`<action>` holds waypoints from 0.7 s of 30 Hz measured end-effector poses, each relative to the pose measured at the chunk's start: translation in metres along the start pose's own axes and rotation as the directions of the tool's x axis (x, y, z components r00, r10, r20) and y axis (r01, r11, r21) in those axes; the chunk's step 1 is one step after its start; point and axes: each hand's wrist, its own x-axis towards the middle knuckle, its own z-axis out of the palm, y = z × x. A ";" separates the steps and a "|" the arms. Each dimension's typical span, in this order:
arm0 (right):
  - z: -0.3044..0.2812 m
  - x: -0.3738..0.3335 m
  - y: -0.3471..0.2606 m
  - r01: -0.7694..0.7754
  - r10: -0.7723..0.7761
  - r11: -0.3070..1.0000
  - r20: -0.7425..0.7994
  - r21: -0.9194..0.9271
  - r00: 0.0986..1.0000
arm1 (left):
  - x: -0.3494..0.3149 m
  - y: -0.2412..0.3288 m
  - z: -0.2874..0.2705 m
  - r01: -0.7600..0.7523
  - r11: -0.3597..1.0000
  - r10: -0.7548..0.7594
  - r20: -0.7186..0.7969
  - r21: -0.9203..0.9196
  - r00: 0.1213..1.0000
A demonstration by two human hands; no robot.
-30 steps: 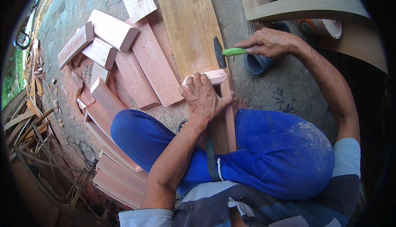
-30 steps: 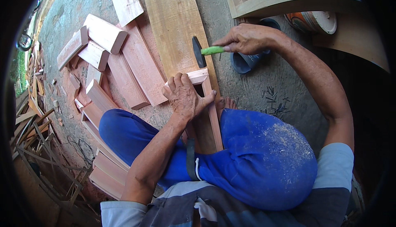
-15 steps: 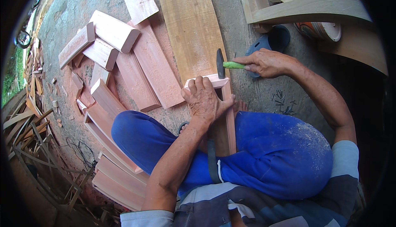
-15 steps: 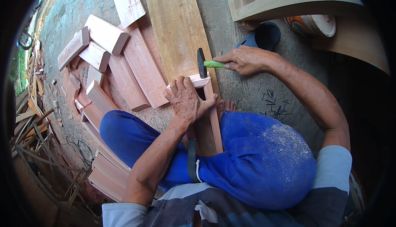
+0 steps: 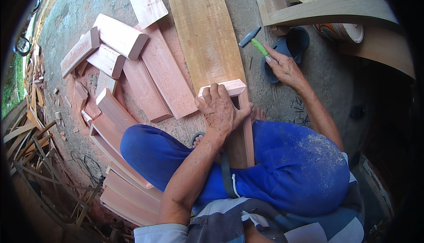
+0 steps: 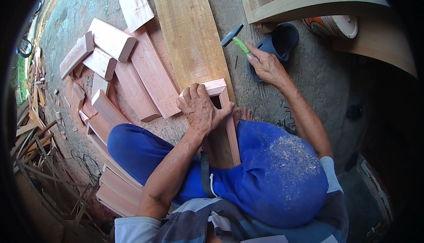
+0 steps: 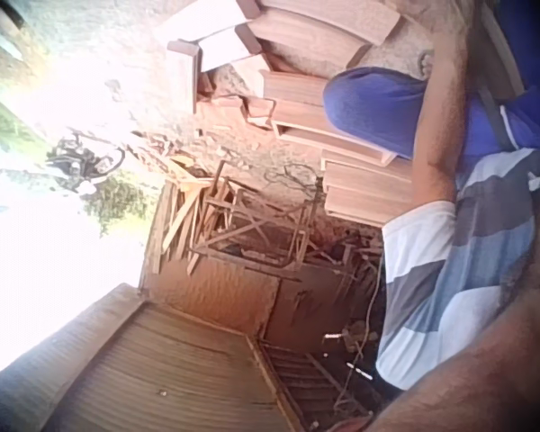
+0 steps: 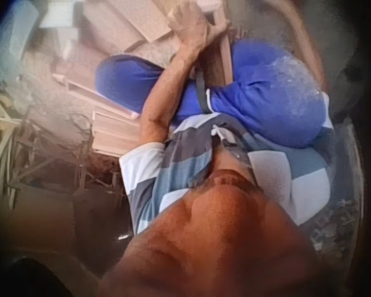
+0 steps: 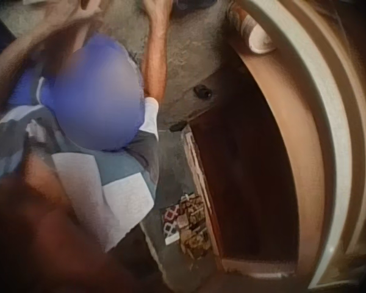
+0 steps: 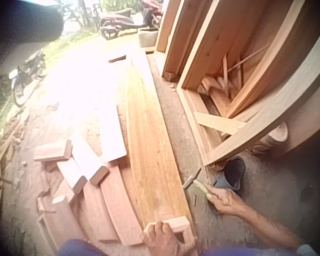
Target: The person assembles small wooden boxes by aligning pre-cut planks and hammering nails to join the corners. They repeatedly pick up planks, position them into rectangular frames, and drive nails with a hammer to secure the joints.
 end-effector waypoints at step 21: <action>0.125 -0.124 0.057 0.228 -0.262 0.961 0.256 0.156 0.931 | -0.051 -0.070 0.022 0.486 0.513 -0.369 0.329 -0.707 0.869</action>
